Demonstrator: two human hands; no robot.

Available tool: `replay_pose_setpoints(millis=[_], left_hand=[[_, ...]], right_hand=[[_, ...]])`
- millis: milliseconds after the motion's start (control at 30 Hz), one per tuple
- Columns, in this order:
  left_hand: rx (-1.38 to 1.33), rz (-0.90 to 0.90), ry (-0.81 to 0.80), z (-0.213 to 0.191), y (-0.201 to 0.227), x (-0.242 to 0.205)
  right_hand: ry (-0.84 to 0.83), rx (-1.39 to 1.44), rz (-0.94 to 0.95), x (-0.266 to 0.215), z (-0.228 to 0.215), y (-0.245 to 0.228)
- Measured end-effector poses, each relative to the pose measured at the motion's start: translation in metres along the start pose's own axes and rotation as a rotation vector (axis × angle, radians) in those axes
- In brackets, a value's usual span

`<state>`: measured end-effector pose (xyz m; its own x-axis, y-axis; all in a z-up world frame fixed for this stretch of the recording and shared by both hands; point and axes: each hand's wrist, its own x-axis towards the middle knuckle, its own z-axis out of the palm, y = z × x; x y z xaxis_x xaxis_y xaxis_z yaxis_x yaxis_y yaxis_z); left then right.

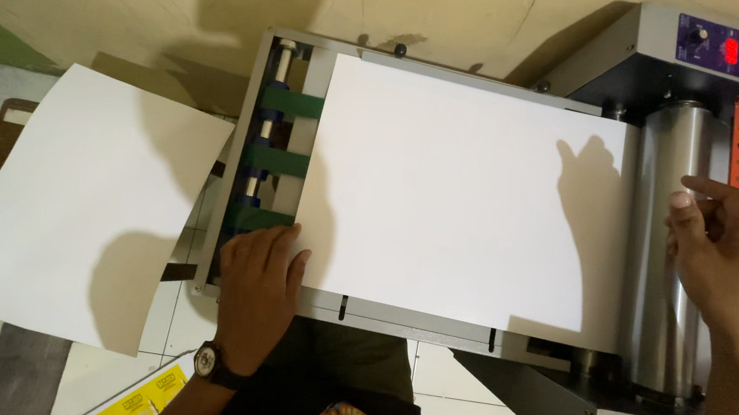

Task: The person feeds large white sheets of paper into a laminating machine by hand. They guide the sheets through the rollers and retrieve them from the output side, repeating the process for multiple sheets.

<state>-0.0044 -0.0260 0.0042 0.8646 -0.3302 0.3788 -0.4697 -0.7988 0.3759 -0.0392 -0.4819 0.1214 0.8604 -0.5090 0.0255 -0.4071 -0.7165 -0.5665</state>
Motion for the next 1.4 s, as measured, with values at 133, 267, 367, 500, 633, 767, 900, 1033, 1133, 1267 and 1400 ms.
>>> replay_pose_setpoints(millis=[133, 267, 367, 500, 633, 767, 900, 1033, 1133, 1267, 1400], left_hand=[[0.006, 0.017, 0.003, -0.001, 0.002, 0.002], [0.014, 0.022, 0.001, 0.004, 0.001, -0.001], [0.032, 0.03, 0.022, 0.003, 0.004, 0.0], [0.032, 0.042, 0.024, 0.001, 0.006, 0.001], [0.024, 0.041, 0.004, 0.002, 0.007, 0.002], [0.005, 0.044, 0.007, 0.005, 0.006, 0.0], [0.014, 0.062, 0.024, 0.001, 0.01, 0.004], [0.02, 0.065, 0.009, 0.005, 0.01, 0.001], [0.019, 0.063, 0.015, 0.006, 0.011, 0.002], [0.039, 0.063, 0.005, 0.007, 0.012, 0.001], [0.031, 0.083, 0.019, 0.007, 0.014, 0.003]], right_hand=[[0.0, 0.046, -0.045, 0.006, 0.005, 0.019], [0.002, 0.039, -0.021, 0.007, 0.005, 0.024], [0.004, 0.074, 0.044, 0.003, 0.004, 0.008], [0.009, 0.071, 0.031, 0.006, 0.006, 0.02], [0.016, 0.01, -0.044, 0.007, 0.004, 0.025], [0.006, 0.017, -0.019, 0.004, 0.003, 0.011], [0.005, 0.012, -0.016, 0.006, 0.005, 0.021], [0.009, 0.068, -0.008, 0.006, 0.004, 0.022], [-0.001, 0.006, 0.026, 0.002, 0.0, 0.003], [0.006, -0.043, -0.013, 0.002, 0.0, 0.003], [0.01, -0.015, -0.051, 0.003, 0.0, 0.011]])
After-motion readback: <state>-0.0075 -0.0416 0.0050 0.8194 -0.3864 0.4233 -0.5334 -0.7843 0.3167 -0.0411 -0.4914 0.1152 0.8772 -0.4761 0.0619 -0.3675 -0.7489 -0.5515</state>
